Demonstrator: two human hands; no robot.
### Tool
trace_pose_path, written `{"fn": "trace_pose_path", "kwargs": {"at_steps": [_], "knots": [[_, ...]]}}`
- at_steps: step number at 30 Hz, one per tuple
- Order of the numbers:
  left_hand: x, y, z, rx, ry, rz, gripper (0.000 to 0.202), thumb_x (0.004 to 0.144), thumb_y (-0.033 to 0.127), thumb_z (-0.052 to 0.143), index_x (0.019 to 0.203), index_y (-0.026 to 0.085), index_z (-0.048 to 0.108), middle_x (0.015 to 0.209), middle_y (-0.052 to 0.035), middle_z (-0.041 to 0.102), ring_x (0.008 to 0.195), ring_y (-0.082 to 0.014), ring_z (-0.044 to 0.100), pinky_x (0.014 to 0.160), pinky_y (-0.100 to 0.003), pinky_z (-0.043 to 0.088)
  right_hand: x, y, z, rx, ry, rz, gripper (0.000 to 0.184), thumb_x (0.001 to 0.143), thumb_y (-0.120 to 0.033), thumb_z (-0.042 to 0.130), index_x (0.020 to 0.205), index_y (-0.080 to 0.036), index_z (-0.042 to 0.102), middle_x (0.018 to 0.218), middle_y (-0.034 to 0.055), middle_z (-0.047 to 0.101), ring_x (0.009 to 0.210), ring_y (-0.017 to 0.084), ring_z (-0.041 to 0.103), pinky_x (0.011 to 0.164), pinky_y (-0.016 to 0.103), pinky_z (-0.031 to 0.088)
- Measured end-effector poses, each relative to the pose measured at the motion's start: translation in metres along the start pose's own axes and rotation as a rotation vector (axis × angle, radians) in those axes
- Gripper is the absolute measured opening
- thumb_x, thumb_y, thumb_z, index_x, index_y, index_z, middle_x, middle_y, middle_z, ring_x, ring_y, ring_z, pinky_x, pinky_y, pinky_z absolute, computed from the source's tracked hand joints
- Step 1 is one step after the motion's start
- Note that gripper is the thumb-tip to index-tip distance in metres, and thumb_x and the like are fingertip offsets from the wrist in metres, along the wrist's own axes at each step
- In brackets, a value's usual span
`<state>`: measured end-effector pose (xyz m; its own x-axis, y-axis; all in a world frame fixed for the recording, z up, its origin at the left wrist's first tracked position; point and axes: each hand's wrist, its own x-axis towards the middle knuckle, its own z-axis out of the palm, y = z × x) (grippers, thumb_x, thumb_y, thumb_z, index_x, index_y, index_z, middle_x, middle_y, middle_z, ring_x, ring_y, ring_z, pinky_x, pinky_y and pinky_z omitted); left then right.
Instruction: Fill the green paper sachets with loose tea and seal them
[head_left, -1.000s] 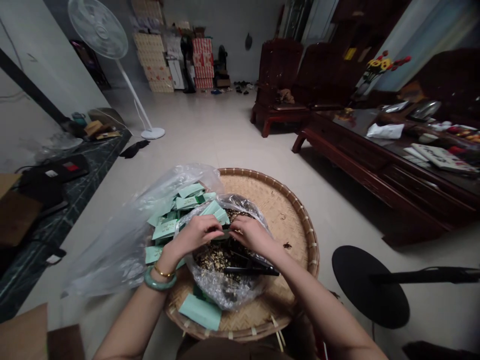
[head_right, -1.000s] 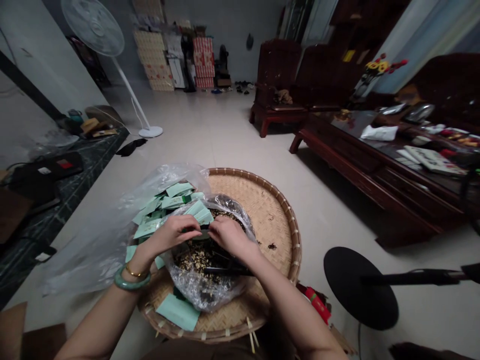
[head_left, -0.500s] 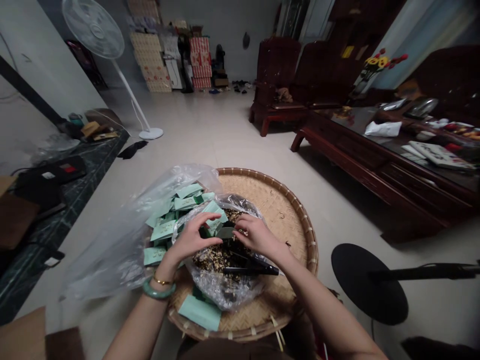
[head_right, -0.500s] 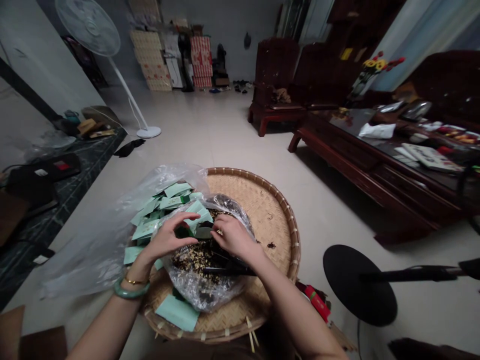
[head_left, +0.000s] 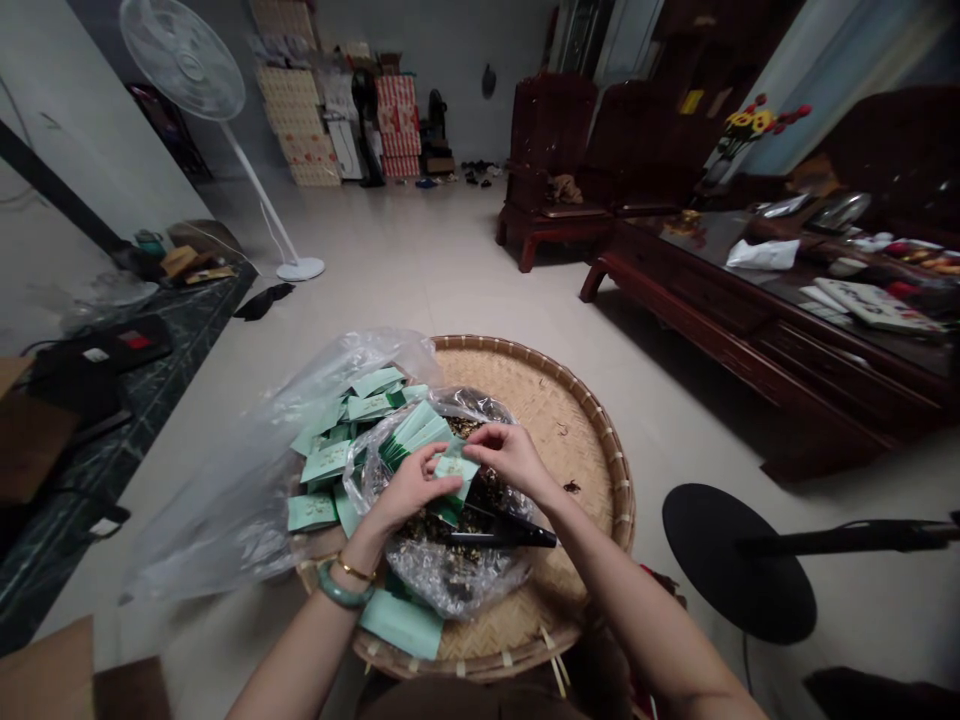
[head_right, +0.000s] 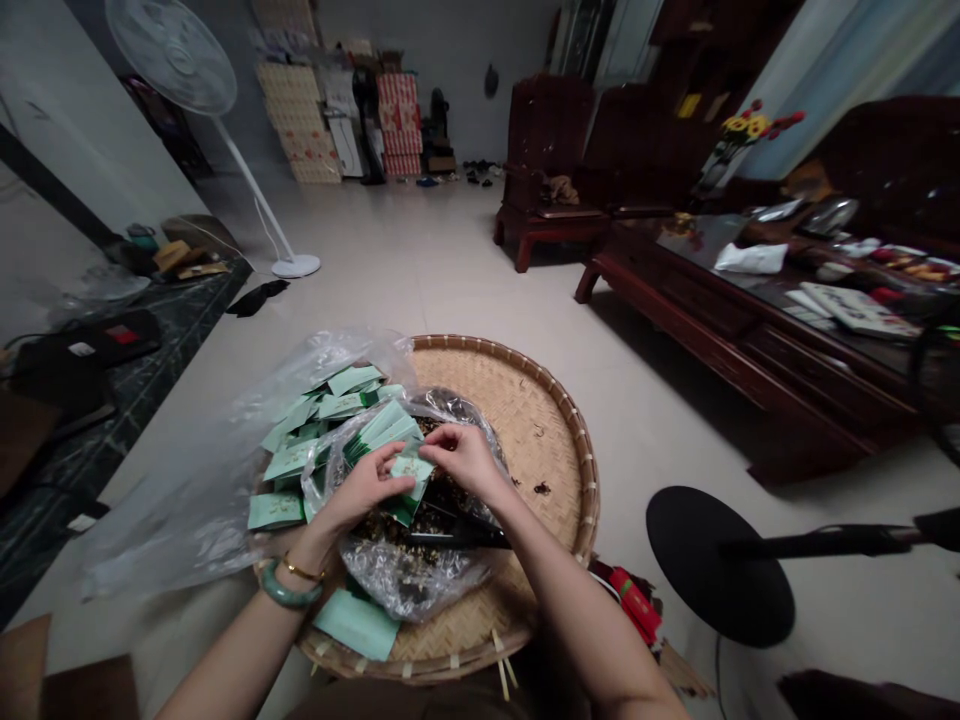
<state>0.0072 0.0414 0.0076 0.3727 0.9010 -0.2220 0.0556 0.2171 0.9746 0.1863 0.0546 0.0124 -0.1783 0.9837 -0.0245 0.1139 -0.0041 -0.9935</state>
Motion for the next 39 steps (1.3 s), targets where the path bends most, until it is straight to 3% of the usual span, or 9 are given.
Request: {"fn": "trace_pose_path", "kwargs": {"at_steps": [3, 6, 11, 18, 23, 27, 31, 35, 39], "knots": [[-0.003, 0.000, 0.003, 0.055, -0.110, -0.079, 0.040, 0.055, 0.025, 0.082, 0.087, 0.012, 0.063, 0.071, -0.0028, 0.071, 0.063, -0.0173, 0.065, 0.066, -0.030, 0.052, 0.002, 0.000, -0.001, 0.084, 0.044, -0.019, 0.022, 0.066, -0.036, 0.072, 0.071, -0.015, 0.066, 0.059, -0.0016, 0.061, 0.051, 0.011, 0.052, 0.049, 0.023, 0.043], [-0.004, 0.001, 0.001, 0.090, -0.109, -0.157, 0.026, 0.057, 0.024, 0.080, 0.073, 0.012, 0.063, 0.058, -0.0008, 0.067, 0.053, -0.0162, 0.062, 0.057, -0.029, 0.051, 0.003, 0.001, -0.006, 0.083, 0.063, -0.054, 0.023, 0.067, -0.037, 0.072, 0.070, -0.016, 0.064, 0.057, -0.0031, 0.057, 0.051, 0.009, 0.048, 0.047, 0.021, 0.038], [-0.002, 0.007, -0.009, 0.147, -0.143, -0.236, 0.024, 0.058, 0.022, 0.078, 0.074, 0.013, 0.062, 0.054, 0.0011, 0.066, 0.046, -0.0147, 0.061, 0.047, -0.024, 0.049, 0.007, 0.007, -0.014, 0.146, 0.010, -0.026, 0.027, 0.067, -0.041, 0.071, 0.069, -0.017, 0.061, 0.052, -0.0062, 0.049, 0.045, 0.007, 0.038, 0.044, 0.020, 0.030], [-0.002, 0.010, -0.006, 0.227, -0.096, -0.204, 0.020, 0.060, 0.022, 0.075, 0.070, 0.014, 0.060, 0.050, 0.0017, 0.064, 0.044, -0.0145, 0.060, 0.045, -0.022, 0.047, 0.005, 0.007, 0.000, -0.092, 0.077, -0.187, 0.028, 0.071, -0.044, 0.069, 0.080, -0.018, 0.063, 0.068, -0.0029, 0.057, 0.061, 0.011, 0.048, 0.056, 0.022, 0.037], [-0.010, 0.012, -0.001, 0.268, -0.170, -0.213, 0.020, 0.062, 0.023, 0.074, 0.073, 0.014, 0.060, 0.050, 0.0011, 0.065, 0.046, -0.0168, 0.062, 0.045, -0.023, 0.046, 0.004, 0.006, 0.003, -0.385, 0.125, -0.284, 0.043, 0.075, -0.047, 0.068, 0.050, -0.017, 0.050, 0.049, -0.0060, 0.038, 0.051, 0.009, 0.033, 0.048, 0.022, 0.025], [-0.011, 0.014, -0.005, 0.243, -0.212, -0.198, 0.021, 0.063, 0.023, 0.075, 0.076, 0.014, 0.062, 0.053, 0.0007, 0.066, 0.049, -0.0170, 0.063, 0.048, -0.023, 0.047, 0.008, 0.008, -0.002, -0.387, 0.099, -0.371, 0.047, 0.078, -0.053, 0.063, 0.050, -0.017, 0.048, 0.050, -0.0060, 0.037, 0.050, 0.008, 0.032, 0.048, 0.022, 0.024], [-0.005, 0.012, -0.007, 0.136, -0.217, -0.104, 0.029, 0.064, 0.028, 0.077, 0.086, 0.012, 0.066, 0.075, -0.0047, 0.073, 0.069, -0.0186, 0.068, 0.066, -0.026, 0.051, 0.009, 0.008, -0.002, -0.376, 0.080, -0.371, 0.050, 0.079, -0.056, 0.061, 0.050, -0.017, 0.046, 0.051, -0.0063, 0.033, 0.051, 0.008, 0.030, 0.048, 0.022, 0.023], [-0.002, 0.008, -0.004, -0.024, -0.193, -0.169, 0.036, 0.069, 0.041, 0.073, 0.086, 0.011, 0.065, 0.074, -0.0055, 0.071, 0.065, -0.0181, 0.067, 0.061, -0.026, 0.050, 0.007, 0.006, -0.001, -0.426, 0.040, -0.402, 0.053, 0.081, -0.055, 0.059, 0.048, -0.017, 0.041, 0.051, -0.0065, 0.028, 0.051, 0.008, 0.027, 0.048, 0.022, 0.021], [0.001, 0.005, -0.005, 0.052, -0.172, -0.103, 0.033, 0.063, 0.035, 0.078, 0.083, 0.010, 0.068, 0.075, -0.0037, 0.071, 0.066, -0.0157, 0.064, 0.062, -0.023, 0.048, 0.007, 0.004, 0.002, -0.457, 0.003, -0.492, 0.051, 0.085, -0.053, 0.055, 0.050, -0.017, 0.048, 0.053, -0.0048, 0.036, 0.051, 0.009, 0.034, 0.050, 0.022, 0.026]]}}
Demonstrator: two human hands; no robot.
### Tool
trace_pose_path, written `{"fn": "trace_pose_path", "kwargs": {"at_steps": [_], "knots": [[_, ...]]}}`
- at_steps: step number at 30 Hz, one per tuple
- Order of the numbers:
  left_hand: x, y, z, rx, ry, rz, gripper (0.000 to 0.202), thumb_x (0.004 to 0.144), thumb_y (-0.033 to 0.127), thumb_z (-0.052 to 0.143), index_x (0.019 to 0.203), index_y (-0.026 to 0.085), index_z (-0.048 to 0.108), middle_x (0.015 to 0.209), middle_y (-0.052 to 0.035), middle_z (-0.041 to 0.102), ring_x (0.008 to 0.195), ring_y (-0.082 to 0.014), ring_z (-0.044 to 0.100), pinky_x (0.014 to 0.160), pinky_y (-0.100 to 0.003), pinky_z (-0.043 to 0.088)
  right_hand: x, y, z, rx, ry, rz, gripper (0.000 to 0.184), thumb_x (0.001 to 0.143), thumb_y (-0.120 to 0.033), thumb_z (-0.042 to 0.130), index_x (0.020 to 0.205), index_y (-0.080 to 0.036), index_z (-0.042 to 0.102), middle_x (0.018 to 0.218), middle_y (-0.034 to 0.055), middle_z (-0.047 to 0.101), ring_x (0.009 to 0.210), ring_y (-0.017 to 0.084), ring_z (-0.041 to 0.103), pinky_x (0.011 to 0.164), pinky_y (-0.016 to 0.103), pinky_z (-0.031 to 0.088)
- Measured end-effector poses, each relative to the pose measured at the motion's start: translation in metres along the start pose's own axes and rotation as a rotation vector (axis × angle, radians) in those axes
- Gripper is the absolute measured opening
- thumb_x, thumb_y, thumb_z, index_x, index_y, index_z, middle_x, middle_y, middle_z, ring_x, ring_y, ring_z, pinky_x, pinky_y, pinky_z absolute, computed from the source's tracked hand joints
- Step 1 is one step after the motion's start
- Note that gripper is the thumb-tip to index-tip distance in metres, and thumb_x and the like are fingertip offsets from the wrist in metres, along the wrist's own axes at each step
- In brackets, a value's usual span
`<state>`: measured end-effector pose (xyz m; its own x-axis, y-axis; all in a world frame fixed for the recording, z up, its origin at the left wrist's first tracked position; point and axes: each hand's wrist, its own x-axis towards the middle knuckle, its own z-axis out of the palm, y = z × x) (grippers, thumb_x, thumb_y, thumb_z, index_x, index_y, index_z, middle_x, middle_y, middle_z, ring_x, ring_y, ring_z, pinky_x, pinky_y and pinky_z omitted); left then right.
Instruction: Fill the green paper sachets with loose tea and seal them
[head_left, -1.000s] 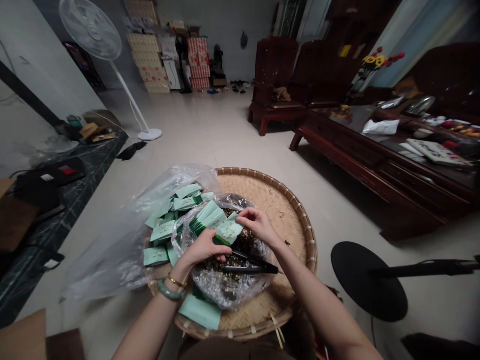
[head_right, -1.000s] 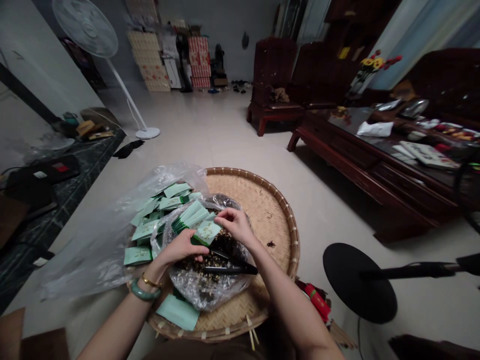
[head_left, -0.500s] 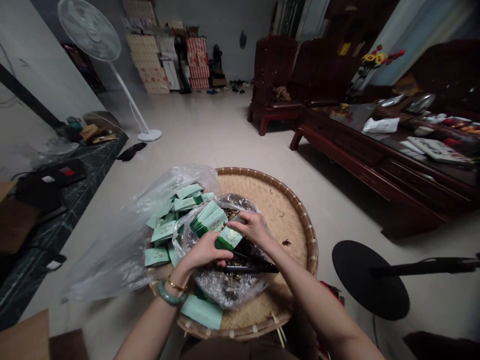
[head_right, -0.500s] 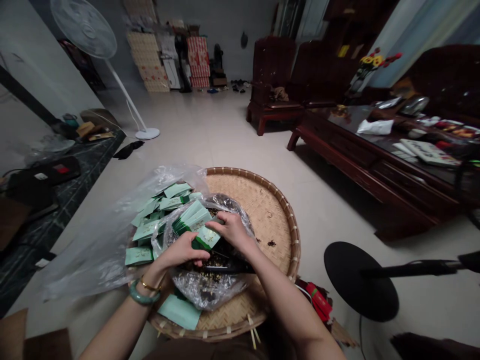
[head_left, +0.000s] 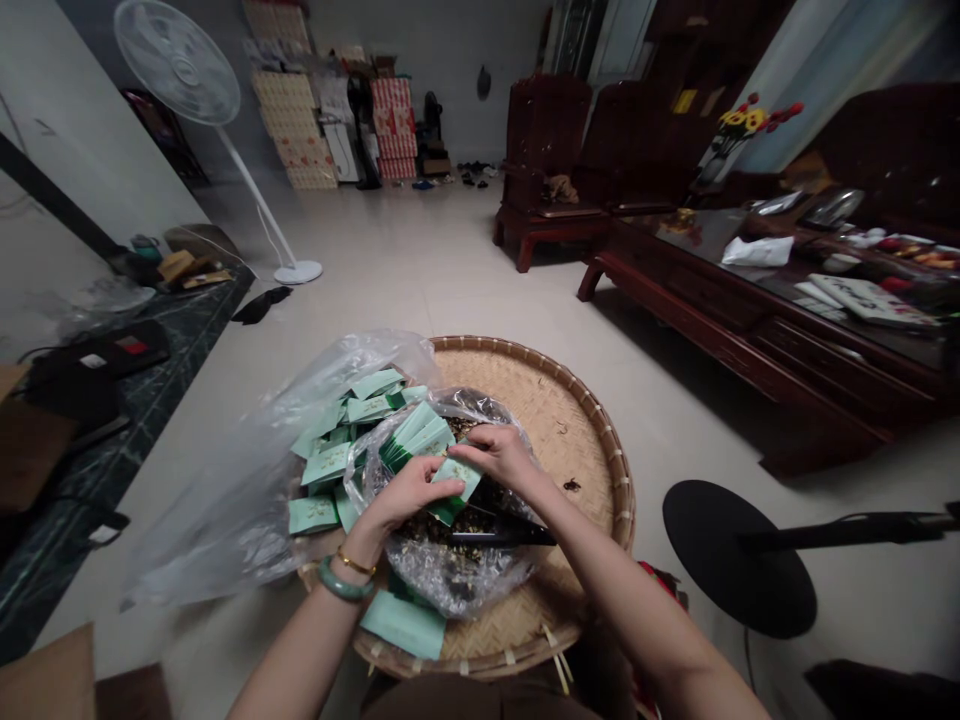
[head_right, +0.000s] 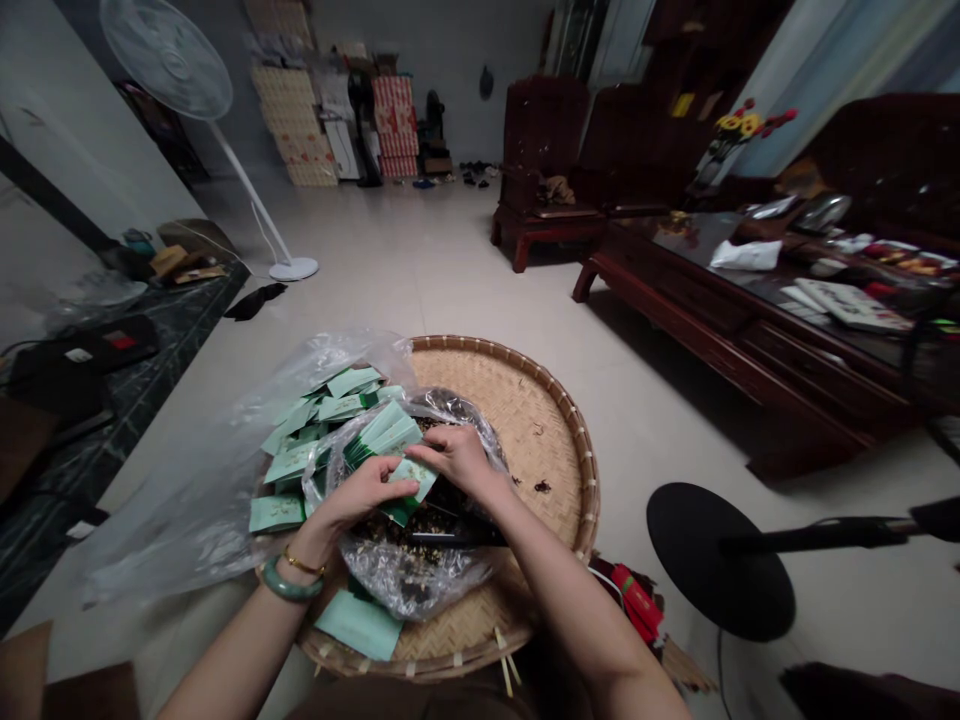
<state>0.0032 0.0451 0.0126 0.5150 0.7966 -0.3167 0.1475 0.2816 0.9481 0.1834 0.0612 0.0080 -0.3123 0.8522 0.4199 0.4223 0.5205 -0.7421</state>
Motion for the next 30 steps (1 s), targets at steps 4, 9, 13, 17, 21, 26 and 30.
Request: {"fn": "trace_pose_path", "kwargs": {"at_steps": [4, 9, 13, 17, 21, 26, 30], "knots": [[0.005, -0.002, 0.001, 0.033, 0.012, 0.029, 0.033, 0.055, 0.023, 0.083, 0.083, 0.011, 0.070, 0.073, -0.0025, 0.072, 0.067, -0.0149, 0.064, 0.068, -0.024, 0.049, 0.004, -0.003, 0.004, 0.043, 0.003, -0.025, 0.047, 0.087, -0.051, 0.054, 0.054, -0.017, 0.057, 0.057, -0.0012, 0.047, 0.054, 0.011, 0.043, 0.052, 0.023, 0.032], [0.010, -0.006, 0.000, -0.290, 0.120, -0.061, 0.038, 0.056, 0.029, 0.084, 0.085, 0.010, 0.069, 0.080, -0.0094, 0.074, 0.065, -0.0177, 0.068, 0.057, -0.025, 0.053, -0.004, 0.001, -0.004, 0.111, 0.222, 0.176, 0.033, 0.094, -0.040, 0.045, 0.085, -0.018, 0.069, 0.073, 0.0029, 0.063, 0.065, 0.015, 0.056, 0.060, 0.025, 0.042], [0.011, -0.010, -0.004, -0.414, 0.184, -0.059, 0.044, 0.054, 0.028, 0.086, 0.089, 0.009, 0.068, 0.088, -0.0129, 0.074, 0.067, -0.0194, 0.069, 0.060, -0.028, 0.056, -0.030, 0.003, -0.010, 0.011, 0.001, 0.167, 0.023, 0.092, -0.033, 0.050, 0.088, -0.020, 0.069, 0.081, 0.0037, 0.068, 0.074, 0.016, 0.060, 0.068, 0.027, 0.046], [0.008, -0.011, -0.004, -0.253, 0.242, 0.105, 0.040, 0.052, 0.026, 0.086, 0.086, 0.010, 0.071, 0.086, -0.0103, 0.075, 0.073, -0.0206, 0.070, 0.074, -0.032, 0.056, -0.052, -0.004, -0.010, -0.078, -0.129, 0.114, 0.016, 0.088, -0.030, 0.056, 0.095, -0.020, 0.068, 0.084, 0.0046, 0.067, 0.075, 0.016, 0.061, 0.067, 0.027, 0.047], [-0.005, -0.006, -0.002, 0.062, 0.220, 0.314, 0.028, 0.057, 0.027, 0.084, 0.081, 0.016, 0.075, 0.087, -0.0088, 0.076, 0.085, -0.0250, 0.070, 0.084, -0.037, 0.054, -0.062, -0.014, -0.011, -0.039, -0.076, -0.066, 0.029, 0.085, -0.035, 0.062, 0.111, -0.021, 0.061, 0.096, 0.0076, 0.066, 0.088, 0.019, 0.061, 0.076, 0.032, 0.050], [-0.016, 0.003, 0.000, 0.135, 0.101, 0.434, 0.023, 0.061, 0.034, 0.081, 0.078, 0.018, 0.077, 0.087, -0.0119, 0.076, 0.087, -0.0270, 0.070, 0.085, -0.036, 0.053, -0.066, -0.034, -0.018, 0.000, 0.066, -0.247, 0.048, 0.082, -0.036, 0.067, 0.126, -0.022, 0.053, 0.102, 0.0102, 0.064, 0.090, 0.021, 0.062, 0.076, 0.034, 0.052], [-0.017, 0.003, 0.002, 0.189, 0.077, 0.396, 0.023, 0.063, 0.036, 0.079, 0.075, 0.017, 0.076, 0.083, -0.0117, 0.076, 0.079, -0.0253, 0.070, 0.076, -0.033, 0.054, -0.057, -0.051, -0.020, -0.002, 0.121, -0.347, 0.029, 0.085, -0.025, 0.064, 0.113, -0.021, 0.062, 0.089, 0.0073, 0.066, 0.080, 0.018, 0.061, 0.069, 0.031, 0.051]]}}
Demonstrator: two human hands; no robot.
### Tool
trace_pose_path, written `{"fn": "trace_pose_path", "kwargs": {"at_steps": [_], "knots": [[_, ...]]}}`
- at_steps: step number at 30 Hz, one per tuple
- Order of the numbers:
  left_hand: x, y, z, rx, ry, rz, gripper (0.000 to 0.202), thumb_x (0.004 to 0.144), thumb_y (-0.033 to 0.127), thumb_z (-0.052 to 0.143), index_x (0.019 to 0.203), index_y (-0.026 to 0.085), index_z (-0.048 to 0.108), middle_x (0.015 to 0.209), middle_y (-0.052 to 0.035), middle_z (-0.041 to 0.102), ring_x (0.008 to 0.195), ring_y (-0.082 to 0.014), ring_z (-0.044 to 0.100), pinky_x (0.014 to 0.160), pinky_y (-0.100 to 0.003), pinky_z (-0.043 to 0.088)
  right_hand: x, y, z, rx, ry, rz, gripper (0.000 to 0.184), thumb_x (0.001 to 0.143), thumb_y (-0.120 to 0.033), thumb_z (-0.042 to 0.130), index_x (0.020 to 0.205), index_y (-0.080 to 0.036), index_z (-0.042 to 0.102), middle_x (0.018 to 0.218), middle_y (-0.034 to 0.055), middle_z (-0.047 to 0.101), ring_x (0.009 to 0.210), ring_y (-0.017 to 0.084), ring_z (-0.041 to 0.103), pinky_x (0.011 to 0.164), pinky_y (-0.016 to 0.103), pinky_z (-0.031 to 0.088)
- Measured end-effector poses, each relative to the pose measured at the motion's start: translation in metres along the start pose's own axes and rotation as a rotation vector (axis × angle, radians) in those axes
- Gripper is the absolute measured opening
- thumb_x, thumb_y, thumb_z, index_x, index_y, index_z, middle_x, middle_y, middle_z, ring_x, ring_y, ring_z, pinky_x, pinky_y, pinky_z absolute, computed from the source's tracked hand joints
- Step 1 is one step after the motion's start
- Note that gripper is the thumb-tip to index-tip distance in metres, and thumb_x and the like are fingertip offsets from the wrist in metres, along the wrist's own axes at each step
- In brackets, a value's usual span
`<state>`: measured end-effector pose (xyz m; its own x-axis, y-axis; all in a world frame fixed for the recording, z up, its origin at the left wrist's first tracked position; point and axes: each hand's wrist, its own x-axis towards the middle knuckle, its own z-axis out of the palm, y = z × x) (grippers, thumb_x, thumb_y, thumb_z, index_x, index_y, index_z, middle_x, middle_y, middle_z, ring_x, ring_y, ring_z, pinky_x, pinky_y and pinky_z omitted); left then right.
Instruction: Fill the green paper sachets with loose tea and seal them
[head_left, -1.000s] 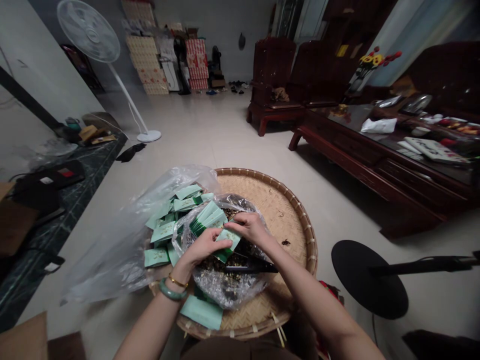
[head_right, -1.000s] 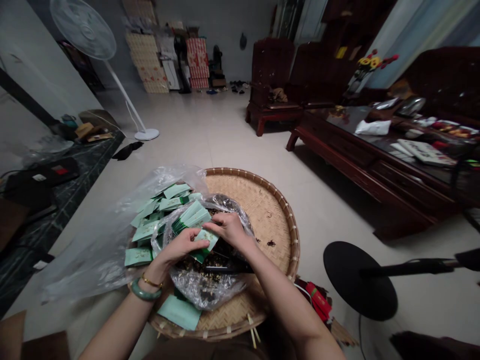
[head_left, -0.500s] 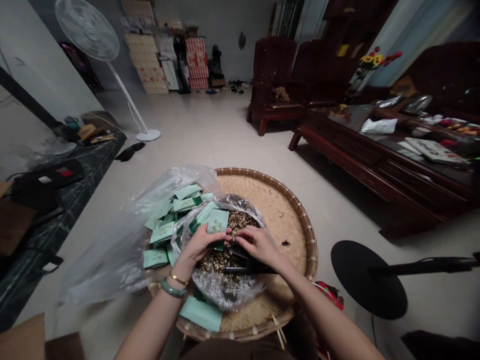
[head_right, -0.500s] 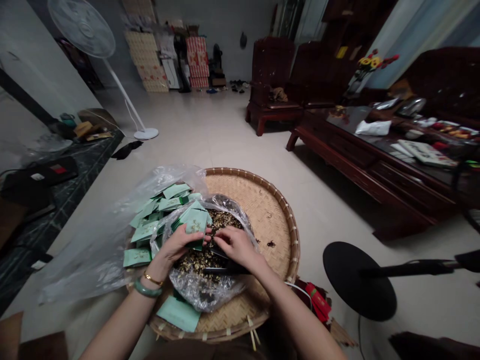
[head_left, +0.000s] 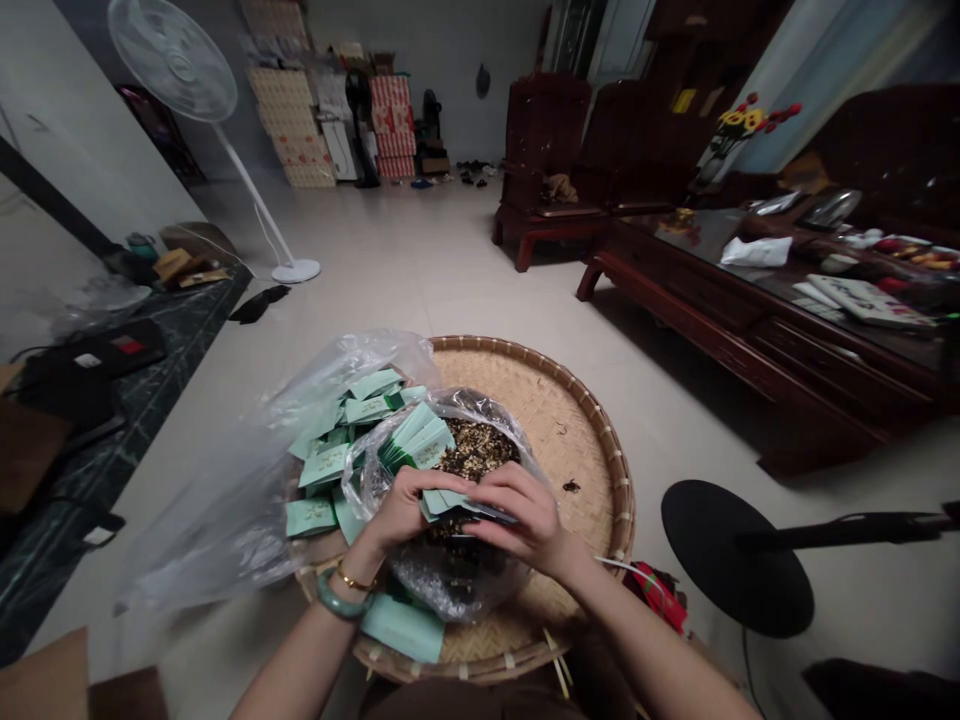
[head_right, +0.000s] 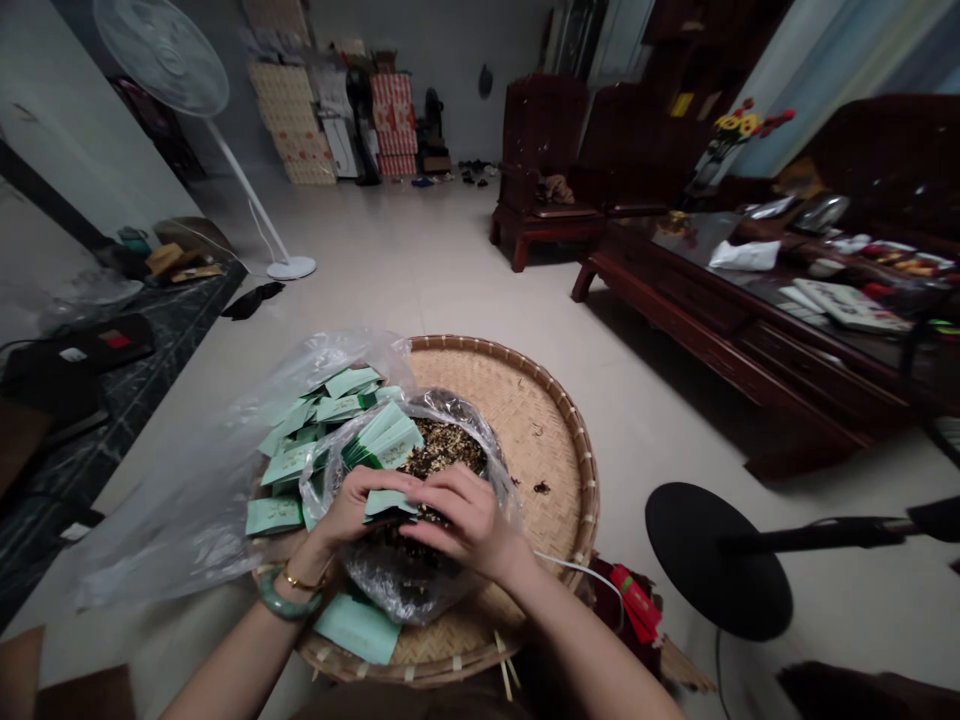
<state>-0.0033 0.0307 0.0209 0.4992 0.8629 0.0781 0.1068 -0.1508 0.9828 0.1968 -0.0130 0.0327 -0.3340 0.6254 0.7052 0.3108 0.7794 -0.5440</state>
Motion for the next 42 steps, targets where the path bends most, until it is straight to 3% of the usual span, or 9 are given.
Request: {"fn": "trace_pose_path", "kwargs": {"at_steps": [3, 6, 9, 14, 18, 24, 31, 35, 42], "knots": [[-0.001, -0.002, 0.003, 0.047, 0.005, -0.039, 0.023, 0.061, 0.031, 0.079, 0.077, 0.015, 0.075, 0.077, -0.0074, 0.075, 0.073, -0.0219, 0.069, 0.071, -0.029, 0.053, 0.011, -0.003, 0.006, 0.026, 0.047, 0.031, 0.013, 0.086, -0.017, 0.060, 0.097, -0.020, 0.067, 0.081, 0.0056, 0.066, 0.074, 0.016, 0.060, 0.065, 0.028, 0.049], [0.000, -0.004, 0.010, -0.003, 0.079, -0.152, 0.025, 0.056, 0.030, 0.082, 0.070, 0.012, 0.072, 0.069, -0.0043, 0.073, 0.065, -0.0190, 0.066, 0.065, -0.027, 0.053, 0.017, 0.003, 0.012, 0.077, 0.080, 0.265, 0.009, 0.088, -0.021, 0.059, 0.088, -0.019, 0.067, 0.079, 0.0042, 0.067, 0.072, 0.015, 0.061, 0.066, 0.027, 0.050], [0.003, -0.008, 0.014, -0.246, 0.207, -0.321, 0.034, 0.057, 0.033, 0.082, 0.080, 0.010, 0.070, 0.073, -0.0061, 0.073, 0.065, -0.0192, 0.068, 0.063, -0.028, 0.055, 0.012, 0.013, 0.010, 0.075, 0.067, 0.512, 0.017, 0.092, -0.026, 0.051, 0.101, -0.021, 0.064, 0.093, 0.0057, 0.067, 0.084, 0.017, 0.062, 0.075, 0.030, 0.051], [0.008, -0.013, 0.008, -0.577, 0.443, -0.490, 0.041, 0.059, 0.028, 0.082, 0.092, 0.010, 0.066, 0.095, -0.0118, 0.074, 0.068, -0.0199, 0.070, 0.055, -0.025, 0.057, -0.021, 0.018, 0.000, -0.178, -0.539, 0.518, 0.046, 0.076, -0.028, 0.071, 0.120, -0.022, 0.056, 0.110, 0.0086, 0.061, 0.101, 0.025, 0.055, 0.086, 0.039, 0.048], [0.008, -0.013, 0.003, -0.620, 0.460, -0.514, 0.037, 0.061, 0.022, 0.081, 0.092, 0.010, 0.066, 0.098, -0.0124, 0.074, 0.068, -0.0198, 0.071, 0.052, -0.024, 0.058, -0.043, 0.016, 0.013, -0.467, -0.715, 0.568, 0.055, 0.071, -0.019, 0.072, 0.123, -0.015, 0.054, 0.111, 0.0141, 0.060, 0.101, 0.031, 0.054, 0.087, 0.044, 0.046], [0.007, -0.012, 0.004, -0.614, 0.443, -0.503, 0.039, 0.059, 0.023, 0.082, 0.092, 0.009, 0.067, 0.096, -0.0132, 0.074, 0.065, -0.0190, 0.071, 0.053, -0.024, 0.057, -0.053, 0.022, 0.027, -0.466, -0.661, 0.628, 0.051, 0.069, -0.019, 0.066, 0.119, -0.015, 0.057, 0.108, 0.0143, 0.059, 0.099, 0.030, 0.055, 0.084, 0.041, 0.047], [0.005, -0.019, 0.002, -0.536, 0.372, -0.500, 0.048, 0.054, 0.030, 0.086, 0.093, 0.009, 0.067, 0.094, -0.0126, 0.074, 0.067, -0.0196, 0.070, 0.055, -0.025, 0.056, -0.031, 0.038, -0.027, -0.017, -0.238, 0.728, 0.040, 0.075, -0.029, 0.065, 0.113, -0.019, 0.060, 0.105, 0.0081, 0.059, 0.091, 0.021, 0.058, 0.077, 0.034, 0.049], [0.006, -0.018, 0.010, -0.390, 0.201, -0.461, 0.044, 0.055, 0.036, 0.084, 0.088, 0.010, 0.069, 0.083, -0.0082, 0.074, 0.065, -0.0185, 0.069, 0.058, -0.026, 0.053, -0.002, 0.038, -0.041, 0.035, -0.294, 0.688, 0.043, 0.071, -0.033, 0.071, 0.111, -0.018, 0.064, 0.101, 0.0068, 0.063, 0.088, 0.020, 0.058, 0.078, 0.034, 0.048], [0.006, -0.014, 0.016, -0.164, 0.021, -0.391, 0.031, 0.060, 0.034, 0.080, 0.078, 0.010, 0.070, 0.068, -0.0050, 0.072, 0.065, -0.0171, 0.065, 0.063, -0.025, 0.049, 0.021, 0.033, -0.027, 0.040, -0.342, 0.609, 0.033, 0.073, -0.031, 0.072, 0.104, -0.018, 0.069, 0.091, 0.0062, 0.068, 0.082, 0.020, 0.061, 0.072, 0.031, 0.047]]}}
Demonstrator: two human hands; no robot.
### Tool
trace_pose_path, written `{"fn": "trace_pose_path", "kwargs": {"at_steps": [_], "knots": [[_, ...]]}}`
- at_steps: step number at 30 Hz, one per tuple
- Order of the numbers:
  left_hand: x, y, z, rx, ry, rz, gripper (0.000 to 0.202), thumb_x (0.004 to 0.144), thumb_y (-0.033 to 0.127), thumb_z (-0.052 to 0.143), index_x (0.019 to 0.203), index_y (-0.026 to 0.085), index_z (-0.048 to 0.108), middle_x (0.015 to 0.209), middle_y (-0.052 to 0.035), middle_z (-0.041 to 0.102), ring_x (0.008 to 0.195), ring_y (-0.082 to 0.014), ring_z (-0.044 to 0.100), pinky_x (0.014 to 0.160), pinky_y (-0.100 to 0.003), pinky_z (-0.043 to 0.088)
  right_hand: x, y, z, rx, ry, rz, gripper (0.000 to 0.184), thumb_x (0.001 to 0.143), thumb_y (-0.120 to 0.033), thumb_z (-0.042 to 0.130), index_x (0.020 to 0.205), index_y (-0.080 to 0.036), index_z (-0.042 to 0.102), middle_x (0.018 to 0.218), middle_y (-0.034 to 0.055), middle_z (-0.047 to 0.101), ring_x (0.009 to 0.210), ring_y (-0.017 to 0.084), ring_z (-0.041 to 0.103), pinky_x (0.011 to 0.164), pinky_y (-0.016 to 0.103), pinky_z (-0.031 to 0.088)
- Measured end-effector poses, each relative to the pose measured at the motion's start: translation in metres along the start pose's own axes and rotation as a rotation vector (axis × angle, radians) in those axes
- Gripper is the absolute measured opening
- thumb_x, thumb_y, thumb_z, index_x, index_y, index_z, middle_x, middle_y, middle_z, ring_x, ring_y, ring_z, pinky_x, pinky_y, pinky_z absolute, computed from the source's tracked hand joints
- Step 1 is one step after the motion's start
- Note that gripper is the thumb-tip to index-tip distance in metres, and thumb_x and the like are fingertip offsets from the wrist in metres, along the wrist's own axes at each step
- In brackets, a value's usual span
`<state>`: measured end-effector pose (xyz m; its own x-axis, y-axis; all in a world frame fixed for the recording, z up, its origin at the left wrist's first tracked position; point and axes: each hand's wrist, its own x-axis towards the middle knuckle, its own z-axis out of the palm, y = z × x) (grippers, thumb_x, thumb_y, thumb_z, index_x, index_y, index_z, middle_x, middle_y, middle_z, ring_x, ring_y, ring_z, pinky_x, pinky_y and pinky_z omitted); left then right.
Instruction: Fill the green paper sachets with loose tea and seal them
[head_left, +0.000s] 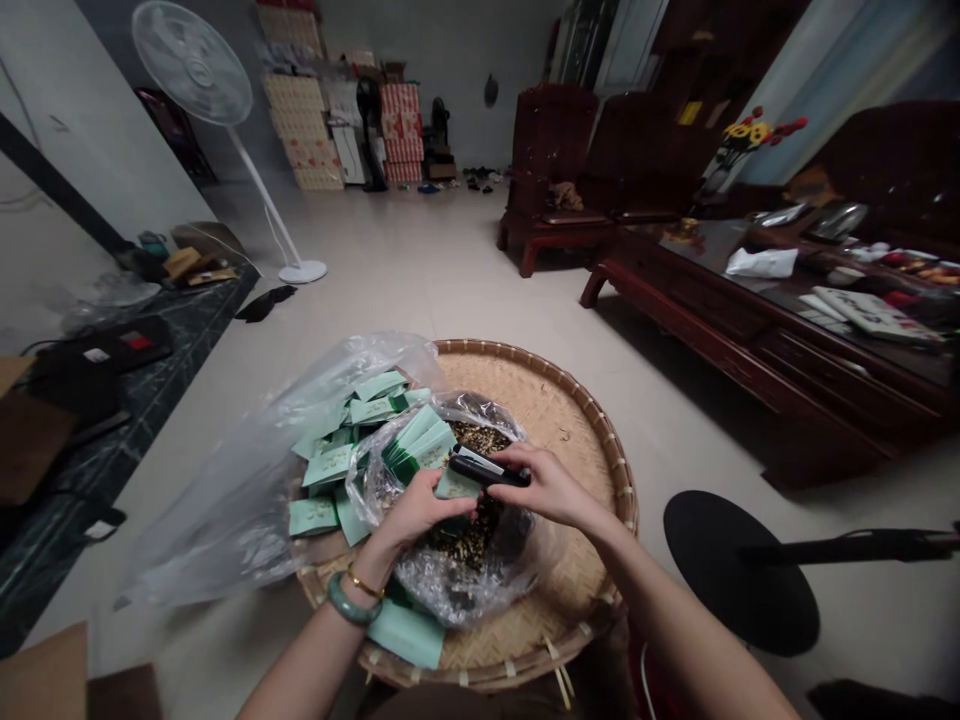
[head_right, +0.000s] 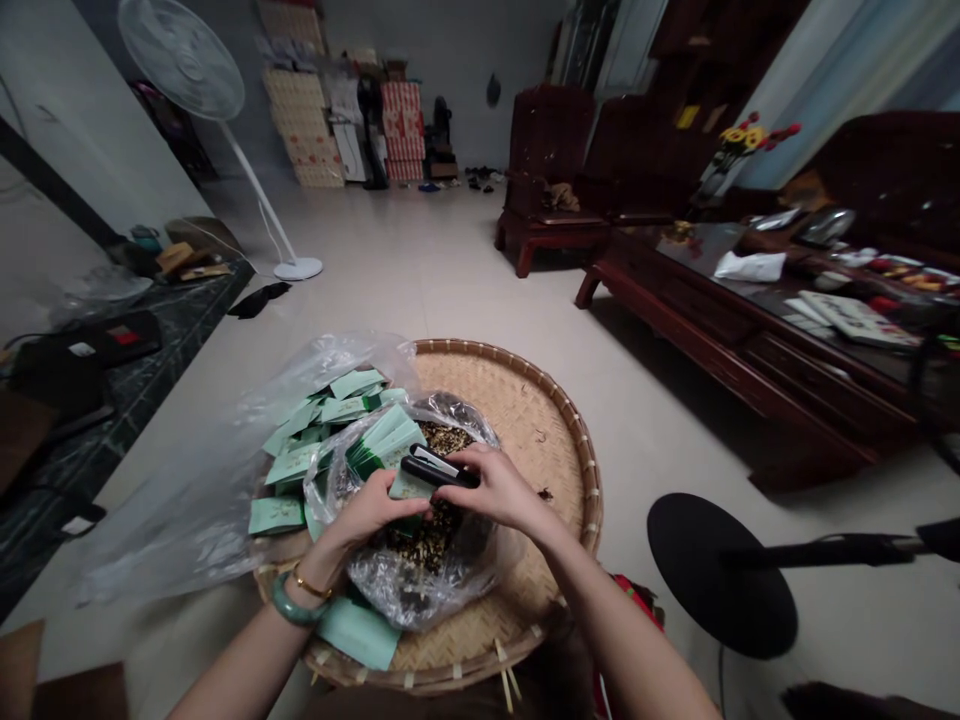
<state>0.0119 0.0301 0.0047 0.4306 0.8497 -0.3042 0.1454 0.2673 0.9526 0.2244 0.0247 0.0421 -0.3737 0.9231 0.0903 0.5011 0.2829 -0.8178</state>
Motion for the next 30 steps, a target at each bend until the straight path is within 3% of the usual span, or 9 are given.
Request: {"fn": "trace_pose_path", "kwargs": {"at_steps": [7, 14, 18, 21, 25, 30], "knots": [[0.002, -0.005, 0.005, -0.144, -0.025, -0.066, 0.037, 0.056, 0.033, 0.083, 0.079, 0.009, 0.068, 0.066, -0.0047, 0.070, 0.056, -0.0150, 0.063, 0.057, -0.024, 0.047, 0.003, 0.001, 0.006, 0.034, 0.033, 0.003, 0.020, 0.079, -0.026, 0.066, 0.096, -0.018, 0.071, 0.091, 0.0064, 0.070, 0.081, 0.019, 0.062, 0.071, 0.031, 0.047], [0.000, 0.001, 0.005, -0.166, -0.035, -0.103, 0.038, 0.055, 0.034, 0.084, 0.079, 0.008, 0.069, 0.071, -0.0078, 0.072, 0.057, -0.0153, 0.064, 0.057, -0.025, 0.050, 0.002, 0.019, -0.009, 0.374, 0.009, 0.282, 0.035, 0.077, -0.039, 0.066, 0.103, -0.016, 0.069, 0.073, 0.0024, 0.068, 0.050, 0.011, 0.052, 0.047, 0.024, 0.042], [0.001, 0.001, 0.005, -0.159, -0.031, -0.099, 0.039, 0.056, 0.035, 0.083, 0.080, 0.008, 0.069, 0.071, -0.0078, 0.071, 0.057, -0.0147, 0.063, 0.055, -0.024, 0.049, 0.000, 0.020, -0.013, 0.268, 0.033, 0.207, 0.041, 0.069, -0.038, 0.075, 0.104, -0.017, 0.069, 0.090, 0.0056, 0.071, 0.073, 0.018, 0.061, 0.064, 0.029, 0.048], [0.004, -0.001, 0.006, -0.119, -0.043, -0.079, 0.037, 0.056, 0.034, 0.083, 0.078, 0.008, 0.068, 0.065, -0.0055, 0.069, 0.055, -0.0141, 0.062, 0.054, -0.023, 0.047, 0.002, 0.015, -0.003, 0.152, 0.025, 0.130, 0.034, 0.067, -0.033, 0.077, 0.096, -0.018, 0.071, 0.094, 0.0056, 0.071, 0.086, 0.021, 0.062, 0.077, 0.032, 0.047], [0.005, -0.001, 0.007, -0.106, -0.026, -0.089, 0.035, 0.055, 0.032, 0.082, 0.076, 0.009, 0.067, 0.061, -0.0030, 0.068, 0.053, -0.0136, 0.061, 0.054, -0.023, 0.046, 0.006, 0.015, 0.009, 0.118, 0.045, 0.131, 0.022, 0.070, -0.029, 0.074, 0.088, -0.017, 0.070, 0.089, 0.0046, 0.070, 0.083, 0.020, 0.062, 0.076, 0.032, 0.047], [0.004, 0.001, 0.006, -0.056, -0.012, -0.082, 0.030, 0.059, 0.033, 0.080, 0.072, 0.009, 0.067, 0.060, -0.0031, 0.068, 0.054, -0.0133, 0.059, 0.053, -0.023, 0.044, 0.005, 0.024, 0.007, 0.164, 0.051, 0.189, 0.037, 0.065, -0.036, 0.078, 0.095, -0.017, 0.069, 0.095, 0.0054, 0.069, 0.088, 0.022, 0.062, 0.080, 0.034, 0.047]]}}
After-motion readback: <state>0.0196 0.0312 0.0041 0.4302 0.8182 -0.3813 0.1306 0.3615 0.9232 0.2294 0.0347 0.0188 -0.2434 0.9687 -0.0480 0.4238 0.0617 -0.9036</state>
